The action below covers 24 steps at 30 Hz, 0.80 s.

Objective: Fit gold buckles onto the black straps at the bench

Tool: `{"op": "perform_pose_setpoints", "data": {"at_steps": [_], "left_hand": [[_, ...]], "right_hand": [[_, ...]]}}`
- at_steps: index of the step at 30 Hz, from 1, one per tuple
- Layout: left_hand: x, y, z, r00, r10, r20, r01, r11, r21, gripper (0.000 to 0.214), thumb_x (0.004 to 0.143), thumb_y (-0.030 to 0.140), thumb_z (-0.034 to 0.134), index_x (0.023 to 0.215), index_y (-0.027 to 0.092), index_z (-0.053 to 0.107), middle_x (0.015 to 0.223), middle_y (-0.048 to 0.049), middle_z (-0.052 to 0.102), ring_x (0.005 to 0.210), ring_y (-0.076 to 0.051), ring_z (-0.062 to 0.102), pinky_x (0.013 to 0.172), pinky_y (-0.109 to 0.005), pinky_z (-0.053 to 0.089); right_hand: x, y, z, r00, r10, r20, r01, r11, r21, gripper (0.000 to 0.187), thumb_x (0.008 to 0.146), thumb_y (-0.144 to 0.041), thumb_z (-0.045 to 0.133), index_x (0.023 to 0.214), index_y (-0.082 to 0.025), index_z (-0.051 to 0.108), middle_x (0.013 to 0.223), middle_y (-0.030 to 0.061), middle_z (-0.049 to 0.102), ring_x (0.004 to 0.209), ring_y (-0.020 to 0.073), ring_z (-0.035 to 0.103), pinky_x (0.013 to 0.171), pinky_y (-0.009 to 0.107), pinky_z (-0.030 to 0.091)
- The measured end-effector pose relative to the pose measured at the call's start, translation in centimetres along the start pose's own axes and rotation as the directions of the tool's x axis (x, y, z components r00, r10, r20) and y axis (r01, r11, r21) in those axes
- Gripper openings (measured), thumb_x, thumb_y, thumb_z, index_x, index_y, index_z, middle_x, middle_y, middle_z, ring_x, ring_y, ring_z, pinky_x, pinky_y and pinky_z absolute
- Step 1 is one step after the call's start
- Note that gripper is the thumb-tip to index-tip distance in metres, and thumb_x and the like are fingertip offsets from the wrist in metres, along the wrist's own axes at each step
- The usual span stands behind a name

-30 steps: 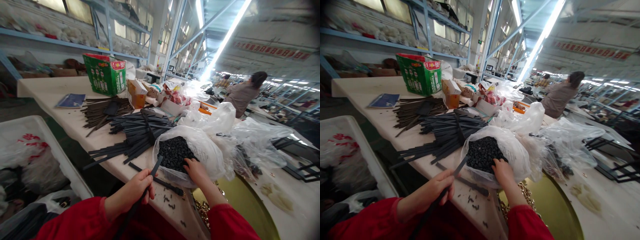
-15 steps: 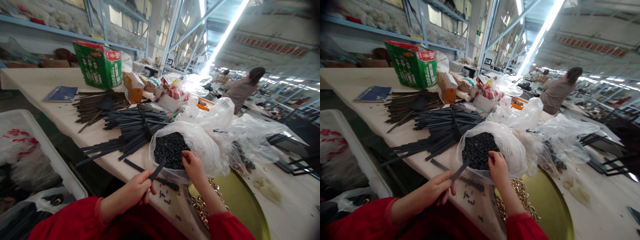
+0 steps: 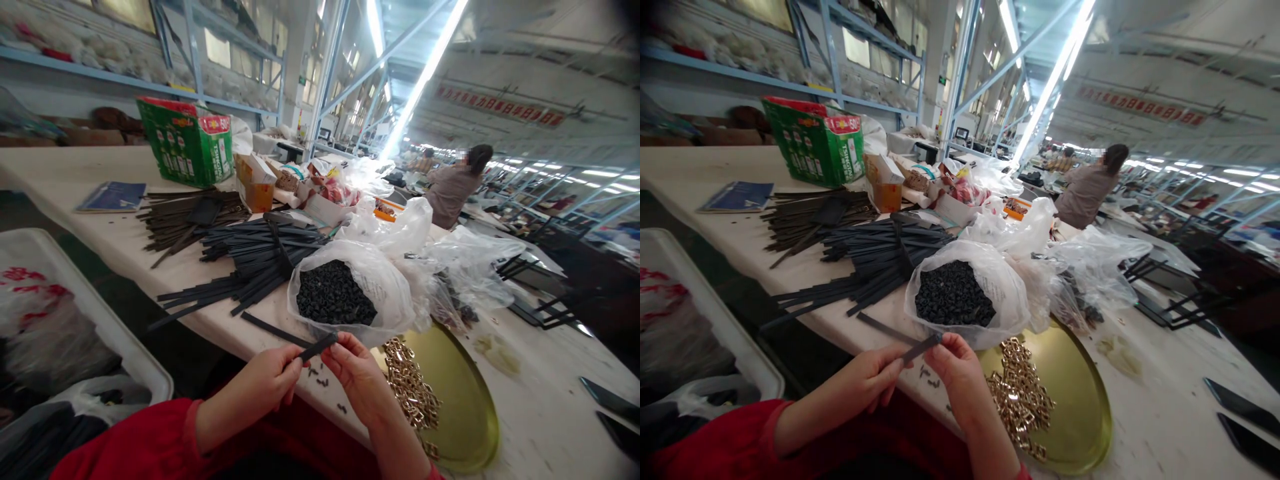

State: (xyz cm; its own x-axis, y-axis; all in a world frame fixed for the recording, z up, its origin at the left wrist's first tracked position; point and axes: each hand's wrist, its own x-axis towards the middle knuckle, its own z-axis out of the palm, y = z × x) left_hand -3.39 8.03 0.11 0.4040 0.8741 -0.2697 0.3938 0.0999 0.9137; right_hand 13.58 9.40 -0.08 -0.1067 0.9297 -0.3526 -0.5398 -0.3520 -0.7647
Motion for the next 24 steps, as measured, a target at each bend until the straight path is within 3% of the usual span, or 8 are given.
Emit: {"op": "perform_pose_setpoints", "data": {"at_steps": [9,14,19,24], "left_hand": [[-1.2,0.3,0.2,0.997,-0.058,0.059,0.055,0.997,0.045,0.028,0.083,0.030,0.030,0.090,0.015,0.053,0.052,0.0044,0.050,0.039,-0.010,0.043,0.037,-0.017,0.030],[-1.5,1.0,0.2,0.994,0.074,0.080,-0.083,0.989,0.119,0.031,0.088,0.034,0.029,0.086,0.017,0.054,0.055,0.0043,0.049,0.047,-0.011,0.045,0.046,-0.019,0.033],[-1.6,1.0,0.2,0.979,0.198,0.054,-0.204,0.913,0.353,0.028,0.087,0.027,0.036,0.072,0.018,0.058,0.064,0.0006,0.056,0.058,-0.013,0.049,0.055,-0.021,0.032],[-2.0,0.6,0.5,0.973,0.189,0.132,-0.220,0.933,0.285,0.029,0.087,0.028,0.038,0.074,0.019,0.062,0.069,-0.0026,0.062,0.064,-0.016,0.055,0.061,-0.022,0.036]], "right_hand": [[-1.1,1.3,-1.6,0.995,-0.098,0.024,0.100,0.990,-0.104,0.025,0.060,-0.030,0.080,0.067,-0.018,0.059,0.062,-0.0055,0.060,0.057,0.0065,0.054,0.061,0.019,0.045],[-1.8,1.9,-1.7,0.987,-0.136,0.082,0.154,0.950,-0.272,0.030,0.065,-0.034,0.076,0.088,-0.019,0.064,0.067,-0.0040,0.062,0.057,0.0080,0.054,0.060,0.021,0.044],[-2.5,2.9,-1.7,0.989,-0.125,0.073,0.144,0.915,-0.377,0.025,0.066,-0.034,0.074,0.083,-0.018,0.065,0.061,-0.0039,0.061,0.057,0.0099,0.054,0.060,0.023,0.044],[-3.0,3.8,-2.0,0.989,-0.053,0.139,0.106,0.906,-0.411,0.023,0.061,-0.032,0.077,0.075,-0.018,0.065,0.055,-0.0036,0.060,0.054,0.0104,0.054,0.056,0.023,0.041]]}}
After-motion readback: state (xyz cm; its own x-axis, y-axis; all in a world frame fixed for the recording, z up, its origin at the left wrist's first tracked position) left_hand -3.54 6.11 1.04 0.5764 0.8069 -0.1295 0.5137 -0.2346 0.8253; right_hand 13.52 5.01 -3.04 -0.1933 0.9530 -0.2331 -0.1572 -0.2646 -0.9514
